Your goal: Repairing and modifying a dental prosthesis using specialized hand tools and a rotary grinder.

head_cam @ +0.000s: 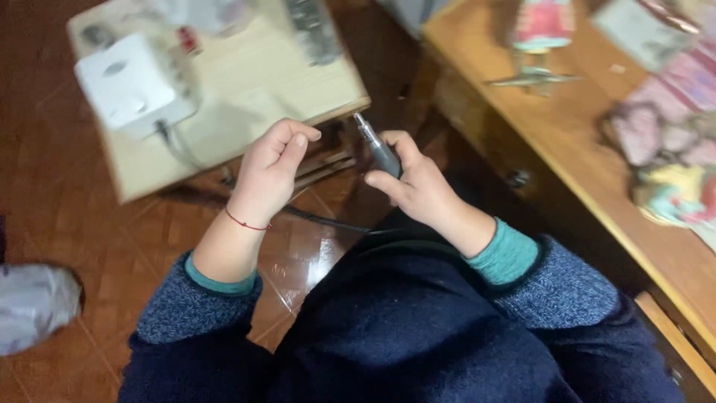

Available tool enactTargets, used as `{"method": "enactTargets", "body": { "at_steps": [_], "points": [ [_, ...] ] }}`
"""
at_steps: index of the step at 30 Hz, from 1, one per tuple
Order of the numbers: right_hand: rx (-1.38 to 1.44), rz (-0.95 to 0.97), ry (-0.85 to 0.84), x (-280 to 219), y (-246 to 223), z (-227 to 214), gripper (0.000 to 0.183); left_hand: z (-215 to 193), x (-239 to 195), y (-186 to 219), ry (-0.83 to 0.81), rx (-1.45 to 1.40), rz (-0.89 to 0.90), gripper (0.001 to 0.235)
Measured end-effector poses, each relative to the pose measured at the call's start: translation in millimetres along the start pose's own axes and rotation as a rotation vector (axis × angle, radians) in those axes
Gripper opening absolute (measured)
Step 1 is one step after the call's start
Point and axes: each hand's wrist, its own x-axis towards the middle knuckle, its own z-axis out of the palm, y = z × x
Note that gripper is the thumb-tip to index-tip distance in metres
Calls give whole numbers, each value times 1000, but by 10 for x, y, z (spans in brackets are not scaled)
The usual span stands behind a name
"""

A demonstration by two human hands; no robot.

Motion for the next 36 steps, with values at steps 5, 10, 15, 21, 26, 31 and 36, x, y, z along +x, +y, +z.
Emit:
{"method": "enactTargets", "body": {
  "at_steps": [5,10,15,21,26,31,36],
  "points": [
    [-58,175,-228,269,-71,582,43,-382,-459,-657,143,-291,-189,14],
    [-46,148,-255,308,142,781,39,-404,-393,-714,166,-351,-135,15],
    [246,202,-180,385,367,764,27,-224,-409,-581,70,-83,-47,12],
    [315,288,-224,405,237,692,3,-85,-413,-590,-155,-293,-188,13],
    [377,169,-254,329,377,606,4,78,-363,-697,-189,-814,-220,24],
    [582,150,-193,207,399,576,5,257,-393,-804,-104,-841,-161,26],
    [652,137,-238,138,409,552,4,267,-345,-621,-123,-869,-116,19]
  ]
}}
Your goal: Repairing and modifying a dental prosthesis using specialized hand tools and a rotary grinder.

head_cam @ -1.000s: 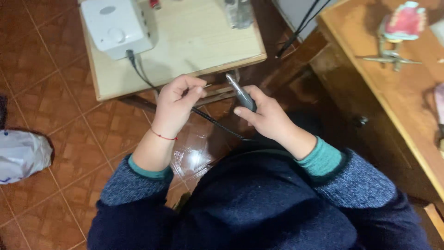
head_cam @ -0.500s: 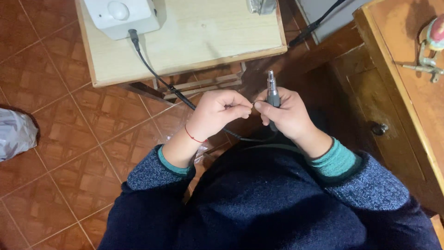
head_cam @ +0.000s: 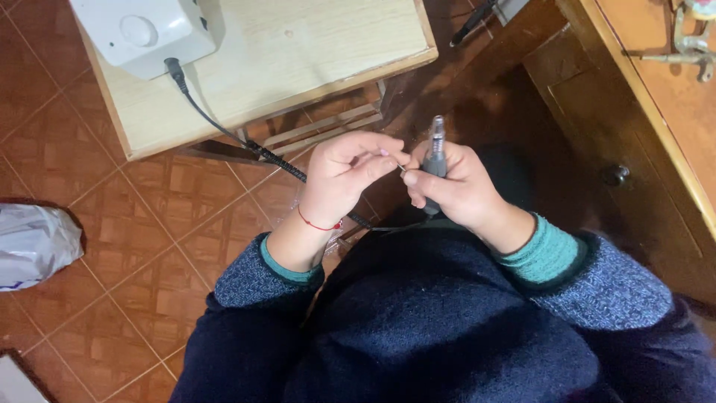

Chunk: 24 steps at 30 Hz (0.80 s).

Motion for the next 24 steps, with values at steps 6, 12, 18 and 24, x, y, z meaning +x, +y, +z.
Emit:
{"method": "enactTargets", "body": {
  "at_steps": [6,12,18,24],
  "points": [
    [-281,63,40,-41,-12,54,14,94,88,250,239,133,313,18],
    [-578,-11,29,-45,-53,66,22,205,174,298,161,230,260,16],
    [-608,15,27,-45,-73,86,23,186,175,289,160,276,239,15],
    [-612,25,23,-57,-103,96,25,211,177,356,160,411,230,14]
  ]
}}
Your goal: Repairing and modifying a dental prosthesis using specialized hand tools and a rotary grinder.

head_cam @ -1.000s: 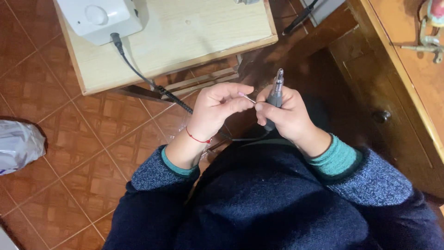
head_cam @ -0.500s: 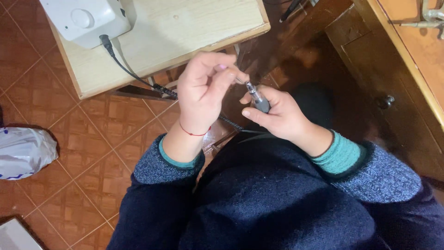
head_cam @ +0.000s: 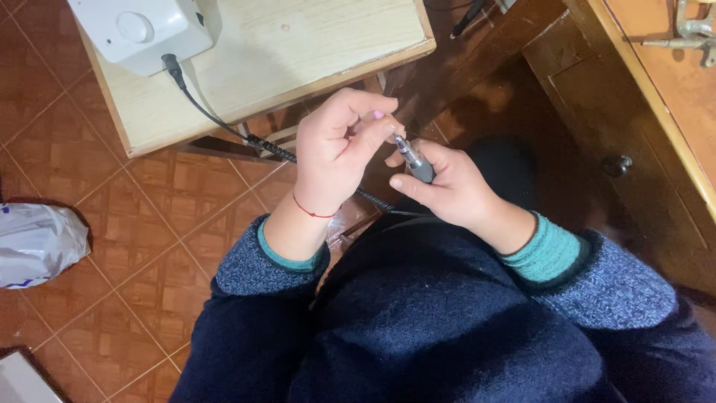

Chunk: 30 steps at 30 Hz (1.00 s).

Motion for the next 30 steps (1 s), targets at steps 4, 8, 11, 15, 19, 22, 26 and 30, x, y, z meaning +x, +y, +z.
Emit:
{"method": "enactTargets", "body": {
  "at_steps": [4,8,11,15,19,22,26,30],
  "points": [
    [16,-34,6,-11,10,-23,30,-16,40,33,-37,120,-1,17],
    [421,-162,-100,-39,167,-36,27,-12,80,20,-72,112,-24,18],
    [459,-213,-116,-45,216,-38,31,-8,130,12,-86,134,-22,20],
    [524,-154,-67,-54,184,-6,39,16,152,-173,-83,31,-37,20],
    [510,7,1,-51,66,-56,60,34,212,-35,-151,-162,-4,41],
    [511,-23,48,-109,-57,-128,65,-125,148,-88,-151,-200,51,55],
    [583,-74,62,-366,-294,-184,72,-372,12,-159,23,50,-69,41],
    [514,-110,53,-638,-644,-233,74,-513,15,-62,76,158,-81,36]
  ]
}}
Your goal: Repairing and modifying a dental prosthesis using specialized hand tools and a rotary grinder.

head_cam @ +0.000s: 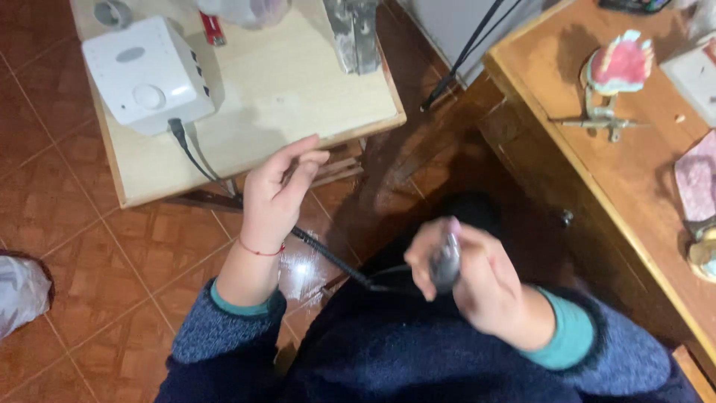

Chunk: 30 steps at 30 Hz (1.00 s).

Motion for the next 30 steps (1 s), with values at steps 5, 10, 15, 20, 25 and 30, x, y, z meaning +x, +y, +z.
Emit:
{"method": "enactTargets", "body": {
  "at_steps": [5,10,15,20,25,30],
  "points": [
    [93,-34,-111,-56,-127,38,71,-220,26,23,109,223,-21,32],
    [165,-78,-111,170,1,-10,69,-442,87,40,206,640,54,29],
    [144,33,55,408,237,-181,35,-827,365,-189,323,1069,118,33],
    [81,160,221,519,279,-160,45,-1069,1011,-467,447,1460,139,83],
    [51,83,234,484,319,-258,43,-1255,1417,-1019,422,1659,63,76],
    [143,21,166,439,507,-367,34,-1287,1399,-1008,357,1697,-34,60]
  ]
}}
